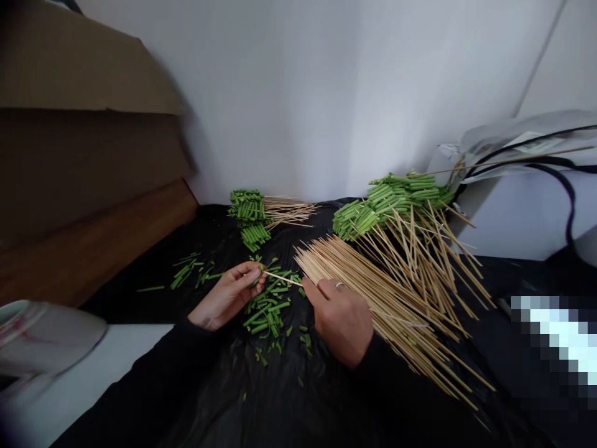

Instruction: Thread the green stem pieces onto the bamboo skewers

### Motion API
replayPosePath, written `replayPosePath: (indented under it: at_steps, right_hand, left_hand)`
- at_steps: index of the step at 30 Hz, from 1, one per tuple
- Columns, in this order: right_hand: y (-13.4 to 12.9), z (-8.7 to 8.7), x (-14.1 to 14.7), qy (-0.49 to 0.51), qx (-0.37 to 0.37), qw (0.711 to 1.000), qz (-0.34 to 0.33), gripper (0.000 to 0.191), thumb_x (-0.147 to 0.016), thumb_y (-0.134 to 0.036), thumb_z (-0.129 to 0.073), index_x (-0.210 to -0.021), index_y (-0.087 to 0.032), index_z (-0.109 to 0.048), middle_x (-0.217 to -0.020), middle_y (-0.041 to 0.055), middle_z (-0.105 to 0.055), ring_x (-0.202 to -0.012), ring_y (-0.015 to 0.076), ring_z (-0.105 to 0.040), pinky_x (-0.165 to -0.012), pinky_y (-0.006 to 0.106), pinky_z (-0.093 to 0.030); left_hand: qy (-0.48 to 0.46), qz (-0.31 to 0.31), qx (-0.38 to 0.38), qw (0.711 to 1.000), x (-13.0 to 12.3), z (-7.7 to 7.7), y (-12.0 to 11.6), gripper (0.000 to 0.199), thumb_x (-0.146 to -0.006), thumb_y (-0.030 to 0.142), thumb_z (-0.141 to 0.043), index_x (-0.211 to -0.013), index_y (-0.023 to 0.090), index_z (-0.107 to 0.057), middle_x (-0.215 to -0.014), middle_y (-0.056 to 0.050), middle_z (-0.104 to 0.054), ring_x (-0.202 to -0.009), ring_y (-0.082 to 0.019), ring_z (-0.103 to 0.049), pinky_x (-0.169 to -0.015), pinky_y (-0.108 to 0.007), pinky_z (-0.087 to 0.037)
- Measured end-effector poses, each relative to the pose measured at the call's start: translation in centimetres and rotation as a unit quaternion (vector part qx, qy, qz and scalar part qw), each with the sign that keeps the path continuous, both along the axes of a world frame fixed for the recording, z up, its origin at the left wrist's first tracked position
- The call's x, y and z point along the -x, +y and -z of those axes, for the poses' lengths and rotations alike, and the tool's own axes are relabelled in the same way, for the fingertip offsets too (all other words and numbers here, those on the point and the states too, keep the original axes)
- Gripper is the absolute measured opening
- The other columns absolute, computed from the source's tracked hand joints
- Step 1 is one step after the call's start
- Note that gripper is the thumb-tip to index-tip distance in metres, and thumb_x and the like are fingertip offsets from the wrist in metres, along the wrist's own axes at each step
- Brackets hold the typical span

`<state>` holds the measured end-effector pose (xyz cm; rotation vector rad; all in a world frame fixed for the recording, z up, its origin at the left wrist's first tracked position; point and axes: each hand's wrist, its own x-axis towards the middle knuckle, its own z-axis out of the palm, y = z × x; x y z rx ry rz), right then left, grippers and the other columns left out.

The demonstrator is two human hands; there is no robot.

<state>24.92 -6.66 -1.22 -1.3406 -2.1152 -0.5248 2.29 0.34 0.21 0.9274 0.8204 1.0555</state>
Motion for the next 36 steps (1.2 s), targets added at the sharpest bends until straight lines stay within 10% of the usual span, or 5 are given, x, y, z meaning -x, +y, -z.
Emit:
replayPosePath:
  at_steps: [12, 26, 36]
  right_hand:
    - [0.1, -0.3, 0.8, -0.026, 0.061, 0.998, 0.009, 0.022, -0.089, -0.018, -0.051, -0.109, -0.021, -0.059, -0.08, 0.0015, -0.058, -0.071, 0.0161, -0.048, -0.06, 0.032, -0.025]
    - [2.1, -3.0, 1.6, -0.097, -0.075, 0.992, -0.017, 0.031, -0.097, -0.021, -0.035, -0.125, -0.017, -0.05, -0.078, 0.0018, -0.055, -0.068, 0.0137, -0.05, -0.053, 0.031, -0.028]
    - [3.4, 0.6, 1.5, -0.074, -0.123, 0.988, -0.065, 0.022, -0.093, -0.022, -0.047, -0.11, -0.014, -0.06, -0.076, 0.0018, -0.058, -0.073, 0.0146, -0.049, -0.061, 0.03, -0.032]
  left_hand:
    - [0.247, 0.041, -0.112, 0.962, -0.5, 0.4, 0.0, 0.024, -0.071, 0.037, -0.076, -0.084, 0.017, -0.072, -0.074, -0.002, -0.067, -0.055, -0.007, -0.047, -0.05, -0.018, -0.036]
    - [0.138, 0.002, -0.008, 0.99, -0.3, 0.1, 0.7, 0.043, -0.056, 0.025, -0.086, -0.097, 0.02, -0.074, -0.102, -0.006, -0.072, -0.084, -0.013, -0.064, -0.07, -0.015, -0.052]
    - [0.137, -0.013, -0.002, 0.99, -0.3, 0.0, 0.2, 0.043, -0.057, 0.025, -0.085, -0.098, 0.016, -0.074, -0.093, -0.008, -0.074, -0.079, -0.015, -0.065, -0.07, -0.019, -0.05]
